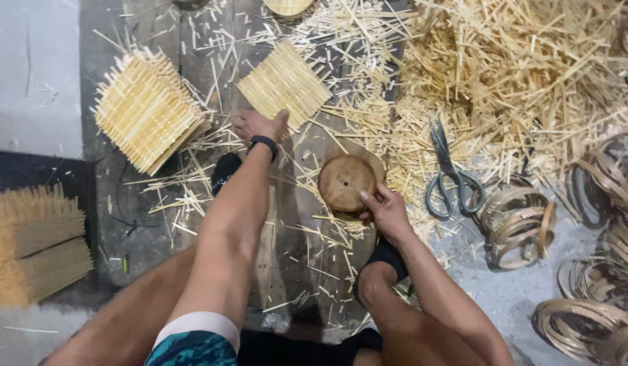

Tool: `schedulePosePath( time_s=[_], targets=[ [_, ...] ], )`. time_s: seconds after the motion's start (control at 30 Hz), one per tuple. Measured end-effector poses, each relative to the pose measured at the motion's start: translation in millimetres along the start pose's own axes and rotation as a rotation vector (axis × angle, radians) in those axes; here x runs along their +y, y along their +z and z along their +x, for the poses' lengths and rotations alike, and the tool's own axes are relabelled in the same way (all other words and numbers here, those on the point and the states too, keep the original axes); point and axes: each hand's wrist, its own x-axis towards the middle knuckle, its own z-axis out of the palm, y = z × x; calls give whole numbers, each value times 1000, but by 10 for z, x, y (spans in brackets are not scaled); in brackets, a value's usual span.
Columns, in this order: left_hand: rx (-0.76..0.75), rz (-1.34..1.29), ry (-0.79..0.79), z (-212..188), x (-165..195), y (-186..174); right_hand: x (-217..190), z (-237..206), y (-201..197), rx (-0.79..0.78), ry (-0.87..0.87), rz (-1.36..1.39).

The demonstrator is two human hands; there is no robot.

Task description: The person sits on the floor and repeatedly places a circular bamboo ring over a square woven bamboo mat, then uses shears to trim the protruding bamboo strips flush with the ring. The trimmed mats are stacked nearby.

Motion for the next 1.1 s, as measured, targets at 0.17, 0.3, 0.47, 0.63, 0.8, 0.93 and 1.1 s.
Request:
schedulePosePath(
  time_s=[0.17, 0.3, 0.47, 0.63, 0.8, 0.93, 1.1],
  targets=[
    [-92, -677, -76, 78, 60, -25, 120, 2, -5, 33, 2, -15],
    [-86, -1007, 611, -389, -67, -324, 150, -19, -69, 174, -207, -84],
    [-163, -216, 1524, -1570, -467, -425, 67, -30, -415, -50, -174, 545],
    [-231, 62, 1517, -1973, -797, -364, 167, 98, -354, 172, -155, -71],
    [-273, -220, 934, -1686, -888, -142, 277, 154, -292, 201, -193, -81],
    [-674, -791, 171, -1206, -890, 183, 272, 141, -360, 180, -154, -72],
    [-688, -687, 134, -1053, -1039, 395, 286, 130, -391, 136, -233, -31]
  ],
)
